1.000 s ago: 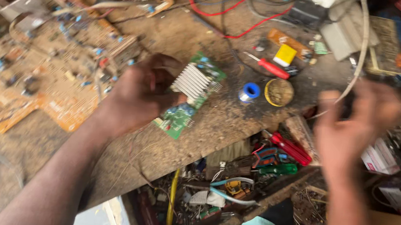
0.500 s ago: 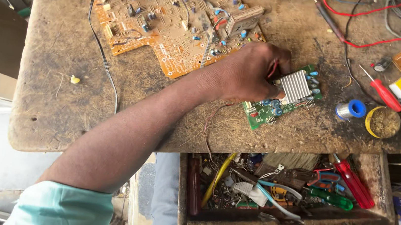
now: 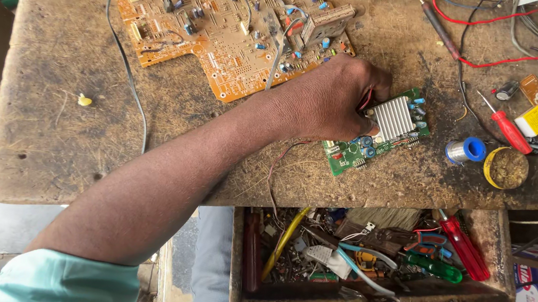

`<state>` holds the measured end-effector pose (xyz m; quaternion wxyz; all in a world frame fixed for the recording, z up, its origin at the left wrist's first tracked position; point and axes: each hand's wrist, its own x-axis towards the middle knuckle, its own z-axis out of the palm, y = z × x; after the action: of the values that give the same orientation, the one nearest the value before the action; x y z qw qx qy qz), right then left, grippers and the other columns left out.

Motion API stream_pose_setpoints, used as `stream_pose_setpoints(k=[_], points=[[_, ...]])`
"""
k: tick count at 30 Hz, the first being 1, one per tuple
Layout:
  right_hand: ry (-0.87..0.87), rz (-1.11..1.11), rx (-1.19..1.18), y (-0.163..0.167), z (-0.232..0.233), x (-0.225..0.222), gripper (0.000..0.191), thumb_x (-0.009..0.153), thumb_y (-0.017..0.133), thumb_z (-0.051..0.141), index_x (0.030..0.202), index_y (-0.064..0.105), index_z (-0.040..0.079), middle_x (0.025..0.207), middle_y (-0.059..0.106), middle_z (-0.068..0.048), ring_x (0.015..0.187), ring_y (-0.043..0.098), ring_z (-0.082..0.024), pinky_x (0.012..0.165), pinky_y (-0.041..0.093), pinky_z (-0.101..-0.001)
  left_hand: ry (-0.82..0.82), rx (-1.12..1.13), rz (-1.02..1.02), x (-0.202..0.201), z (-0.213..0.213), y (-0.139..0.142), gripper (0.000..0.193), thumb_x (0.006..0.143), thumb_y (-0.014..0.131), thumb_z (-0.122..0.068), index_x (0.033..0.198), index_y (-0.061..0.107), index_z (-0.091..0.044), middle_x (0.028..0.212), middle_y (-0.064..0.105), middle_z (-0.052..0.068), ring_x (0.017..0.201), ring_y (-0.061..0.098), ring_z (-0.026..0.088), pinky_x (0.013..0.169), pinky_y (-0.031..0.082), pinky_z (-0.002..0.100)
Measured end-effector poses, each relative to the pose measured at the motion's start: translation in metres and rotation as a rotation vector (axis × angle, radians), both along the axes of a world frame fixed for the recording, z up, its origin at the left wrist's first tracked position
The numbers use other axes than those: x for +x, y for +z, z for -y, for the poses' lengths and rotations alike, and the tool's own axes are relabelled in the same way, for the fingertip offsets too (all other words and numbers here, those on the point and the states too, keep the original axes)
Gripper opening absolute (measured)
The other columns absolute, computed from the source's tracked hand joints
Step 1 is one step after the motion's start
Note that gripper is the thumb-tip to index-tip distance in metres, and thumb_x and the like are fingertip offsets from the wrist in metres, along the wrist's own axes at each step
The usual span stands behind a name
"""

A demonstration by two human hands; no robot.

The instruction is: The person works on a small green circuit board at a cluttered workbench. They hold the board steady while probing it with a screwdriver, grip and bend components with pliers, then use a soldering iron to solder joints on the board, flipping it over to work on the other side before setting it down.

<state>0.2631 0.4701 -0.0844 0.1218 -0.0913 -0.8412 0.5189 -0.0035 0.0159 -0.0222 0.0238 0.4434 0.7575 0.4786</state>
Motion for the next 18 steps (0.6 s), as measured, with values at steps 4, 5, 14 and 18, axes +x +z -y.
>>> stream_pose_setpoints(k=[4, 5, 14, 18], points=[[0.025, 0.001, -0.051, -0.005, 0.000, 0.009, 0.025, 0.110, 0.063, 0.007, 0.132, 0.054, -0.001, 0.095, 0.065, -0.019, 0.087, 0.067, -0.027, 0.083, 0.059, -0.0453, 0.003, -0.015, -0.003, 0.000, 0.001, 0.000, 0.027, 0.071, 0.087, -0.013, 0.085, 0.066, -0.001, 0.076, 0.071, 0.010, 0.074, 0.074, 0.025, 0.066, 0.058, 0.038], [0.033, -0.002, -0.061, -0.006, 0.000, 0.009, 0.024, 0.110, 0.063, 0.007, 0.131, 0.054, -0.001, 0.094, 0.065, -0.019, 0.085, 0.067, -0.027, 0.083, 0.059, -0.0451, 0.007, -0.020, -0.005, 0.000, 0.001, 0.000, 0.027, 0.071, 0.087, -0.013, 0.084, 0.066, -0.001, 0.076, 0.071, 0.011, 0.074, 0.074, 0.025, 0.066, 0.058, 0.038], [0.093, 0.018, -0.017, -0.002, 0.014, -0.015, 0.022, 0.109, 0.063, 0.005, 0.127, 0.053, -0.002, 0.085, 0.067, -0.018, 0.074, 0.070, -0.024, 0.075, 0.063, -0.0431, 0.004, 0.011, -0.057, -0.002, 0.001, -0.004, 0.027, 0.070, 0.086, -0.012, 0.084, 0.066, -0.001, 0.078, 0.071, 0.013, 0.078, 0.075, 0.028, 0.069, 0.058, 0.039], [0.096, 0.036, 0.044, 0.003, 0.021, -0.020, 0.021, 0.111, 0.062, 0.009, 0.127, 0.053, -0.002, 0.084, 0.067, -0.018, 0.074, 0.071, -0.023, 0.075, 0.062, -0.0407, 0.025, -0.011, -0.035, -0.001, 0.000, -0.005, 0.026, 0.070, 0.084, -0.009, 0.086, 0.065, -0.001, 0.078, 0.071, 0.013, 0.079, 0.075, 0.027, 0.070, 0.059, 0.038]])
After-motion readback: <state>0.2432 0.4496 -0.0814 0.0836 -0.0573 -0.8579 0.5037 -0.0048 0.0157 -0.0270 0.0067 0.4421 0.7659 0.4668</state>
